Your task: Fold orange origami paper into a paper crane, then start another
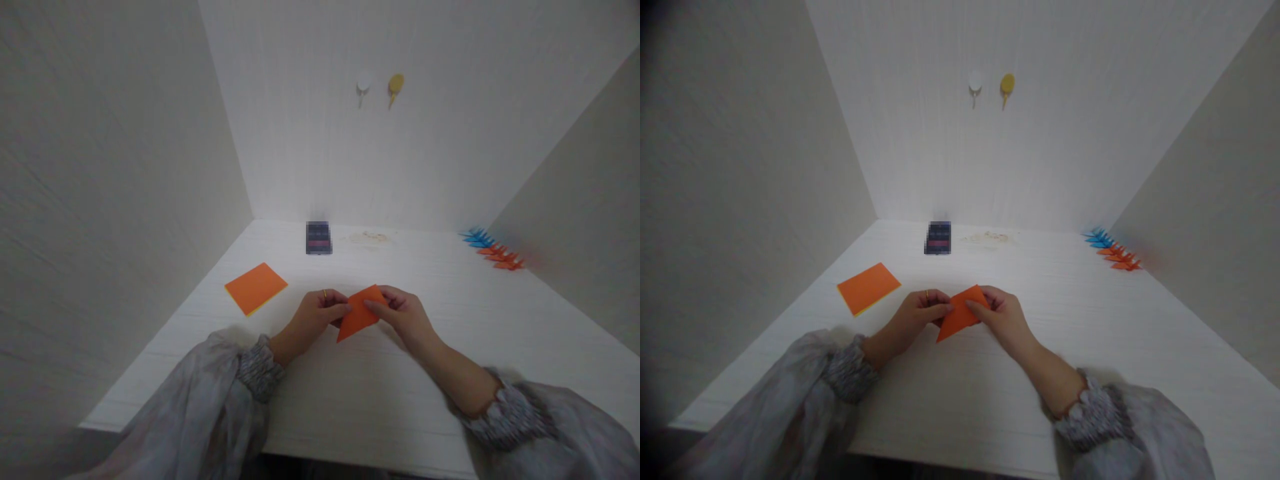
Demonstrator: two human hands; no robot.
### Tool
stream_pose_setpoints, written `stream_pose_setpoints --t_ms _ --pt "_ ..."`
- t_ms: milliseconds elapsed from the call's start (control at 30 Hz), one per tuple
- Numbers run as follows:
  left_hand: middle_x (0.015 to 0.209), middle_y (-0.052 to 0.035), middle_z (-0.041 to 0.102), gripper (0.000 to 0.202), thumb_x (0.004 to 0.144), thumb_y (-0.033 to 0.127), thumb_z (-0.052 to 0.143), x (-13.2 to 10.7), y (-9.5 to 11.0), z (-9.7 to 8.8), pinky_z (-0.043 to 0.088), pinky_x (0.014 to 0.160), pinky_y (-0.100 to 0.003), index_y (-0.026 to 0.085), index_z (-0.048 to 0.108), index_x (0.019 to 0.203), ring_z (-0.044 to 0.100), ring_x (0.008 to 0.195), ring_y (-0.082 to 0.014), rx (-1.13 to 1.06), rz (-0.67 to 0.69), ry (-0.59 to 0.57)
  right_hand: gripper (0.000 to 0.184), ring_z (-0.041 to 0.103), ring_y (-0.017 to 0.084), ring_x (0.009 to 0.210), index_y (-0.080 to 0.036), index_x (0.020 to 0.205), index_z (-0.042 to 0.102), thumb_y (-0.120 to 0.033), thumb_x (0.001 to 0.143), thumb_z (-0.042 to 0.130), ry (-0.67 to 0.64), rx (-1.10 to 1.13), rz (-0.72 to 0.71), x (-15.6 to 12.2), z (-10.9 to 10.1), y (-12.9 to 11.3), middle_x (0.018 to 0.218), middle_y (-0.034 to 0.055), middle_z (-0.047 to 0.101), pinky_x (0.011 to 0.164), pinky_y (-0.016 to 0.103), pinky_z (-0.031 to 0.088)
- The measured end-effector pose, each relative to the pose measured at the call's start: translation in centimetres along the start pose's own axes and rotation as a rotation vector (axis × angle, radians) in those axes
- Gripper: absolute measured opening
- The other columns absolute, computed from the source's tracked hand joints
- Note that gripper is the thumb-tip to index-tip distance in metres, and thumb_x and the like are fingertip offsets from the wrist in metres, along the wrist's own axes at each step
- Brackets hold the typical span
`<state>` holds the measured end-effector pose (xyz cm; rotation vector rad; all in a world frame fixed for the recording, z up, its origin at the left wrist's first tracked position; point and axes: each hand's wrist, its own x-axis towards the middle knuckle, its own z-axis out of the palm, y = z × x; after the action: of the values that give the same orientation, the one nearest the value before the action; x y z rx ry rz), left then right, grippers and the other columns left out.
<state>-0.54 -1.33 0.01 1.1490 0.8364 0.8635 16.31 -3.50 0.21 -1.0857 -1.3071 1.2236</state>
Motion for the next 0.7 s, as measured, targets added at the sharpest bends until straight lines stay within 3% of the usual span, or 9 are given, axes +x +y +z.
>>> stream_pose_setpoints --t_ms 133,233,467,700 --pt "0.063 -0.0024 0.063 0.018 0.064 0.026 0.064 0.0 0.1 0.1 0.045 0.053 -0.023 0.011 0.06 0.073 0.057 0.053 -0.0108 0.024 -0.036 -0.002 0.018 0.053 0.01 0.048 -0.014 0.072 0.064 -0.03 0.064 0.065 0.012 -0.047 0.079 -0.1 0.4 -0.2 0.058 0.0005 0.061 0.046 0.024 0.046" --pt "0.059 -0.002 0.062 0.019 0.069 0.029 0.059 -0.1 0.1 0.1 0.045 0.051 -0.022 0.011 0.061 0.069 0.056 0.05 -0.01 0.048 -0.034 -0.009 0.019 0.053 0.011 0.047 -0.014 0.074 0.064 -0.03 0.065 0.064 0.019 -0.113 0.062 -0.4 0.7 -0.3 0.058 0.0004 0.06 0.045 0.025 0.048" --pt "0.054 -0.0009 0.06 0.017 0.069 0.027 0.058 -0.2 0.3 0.2 0.045 0.047 -0.021 0.012 0.061 0.063 0.054 0.047 -0.0092 0.031 -0.044 0.004 0.023 0.062 0.019 0.079 -0.023 0.095 0.065 -0.022 0.073 0.056 -0.062 -0.417 -0.219 -0.7 0.1 0.0 0.088 0.0032 0.068 0.072 0.034 0.049" --pt "0.057 -0.002 0.063 0.014 0.069 0.025 0.057 -0.2 0.5 0.3 0.047 0.05 -0.022 0.012 0.062 0.064 0.057 0.05 -0.0105 0.007 -0.036 0.006 0.029 0.062 0.017 0.078 -0.026 0.103 0.062 -0.017 0.079 0.048 -0.153 -0.602 -0.418 -0.9 -0.5 -0.5 0.09 0.0032 0.067 0.068 0.029 0.049"
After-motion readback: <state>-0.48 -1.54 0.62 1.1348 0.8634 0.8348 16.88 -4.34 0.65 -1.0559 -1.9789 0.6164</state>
